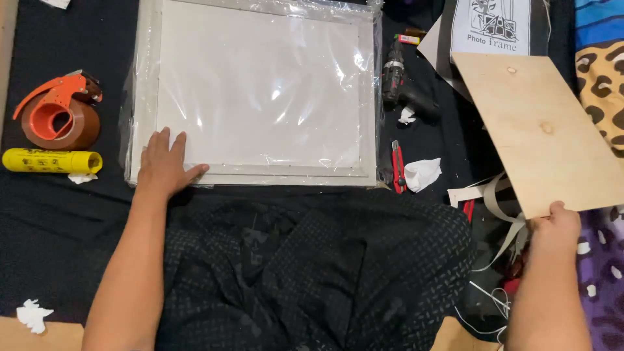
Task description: The person smooths a clear plastic sheet over the back of a wooden picture frame and then uses a red utility knife to cut the plastic along the frame edges. The person continues trimming the plastic around all four sides of the frame.
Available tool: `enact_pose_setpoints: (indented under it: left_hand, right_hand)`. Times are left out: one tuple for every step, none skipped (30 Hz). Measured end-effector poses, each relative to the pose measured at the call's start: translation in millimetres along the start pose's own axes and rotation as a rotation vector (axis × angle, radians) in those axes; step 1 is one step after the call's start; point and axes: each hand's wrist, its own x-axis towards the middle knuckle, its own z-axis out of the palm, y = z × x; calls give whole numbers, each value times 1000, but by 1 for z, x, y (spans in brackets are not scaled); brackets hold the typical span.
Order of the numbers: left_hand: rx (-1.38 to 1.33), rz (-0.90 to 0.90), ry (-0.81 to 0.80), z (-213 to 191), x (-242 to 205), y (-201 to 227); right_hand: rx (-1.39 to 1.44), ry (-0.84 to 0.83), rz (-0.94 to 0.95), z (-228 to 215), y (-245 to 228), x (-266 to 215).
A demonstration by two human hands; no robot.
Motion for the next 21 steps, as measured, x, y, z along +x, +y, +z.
enact_pose_setpoints:
  left_hand:
    - [-1,-9,10,4,5,-2]
    - [22,6,15,8,10,-4]
    - [43,7,23,13,10,-10]
    - [39,-16,34,9,9,-10]
    - [-57,-11,110,7,8,-10]
    - [-151,-5,188,4,8,-10]
    - [-155,-23,199,-3,8,-10]
    - [-323,-6,305,-9,8,-10]
    - [-489,13,411,-15,8,-11]
    - [-488,-3,422,-26,2,-8]
    - [-633,-29,481,-39,-1,-5]
    - [-779,-53,540,-51,-3,-1]
    - [-776,-62,545,-58,0,-2]
    - [-896,-23,509,-65,2,-3]
    - [-1018,21,464,-72,6,-3]
    - [-1019,14,463,-70,2,0]
    - [-1255,59,389,-73,3,3]
    - [-1487,108,304,-77,3,6]
    - [-1486,115,306,-73,4,4]
    - [-1630,65,265,-70,6,1]
    - [-1771,5,208,-61,6,-1]
  right_hand:
    - [5,-13,-1,-11,1,10]
    - [26,-79,-140,-21,3,19]
    - [46,-159,-277,-22,5,31]
    - [50,-184,-277,-27,2,21]
    - [-62,-140,-213,-34,-3,12]
    - [-174,-96,-149,-41,-7,4]
    - [-173,-117,-153,-53,-32,-36]
    - [-634,-200,-581,-62,-36,-88]
    - [-1097,-280,-1007,-70,-27,-156]
    - [-1089,-297,-1018,-55,-26,-157]
    - [-1018,-352,-929,-41,-23,-160]
    - [-948,-408,-839,-26,-19,-163]
    - [-945,-420,-841,-18,-17,-165]
    - [-853,-496,-697,-11,-14,-167]
    - [-763,-564,-550,-7,-14,-171]
    - [-767,-569,-549,71,18,-183]
    - [-659,-631,-405,137,-1,-190]
    - [-548,-694,-261,163,-63,-187]
    - [-542,-692,-263,199,-56,-232]
    - [-774,-629,-458,216,-63,-279]
    - [-1011,-554,-641,230,-72,-336]
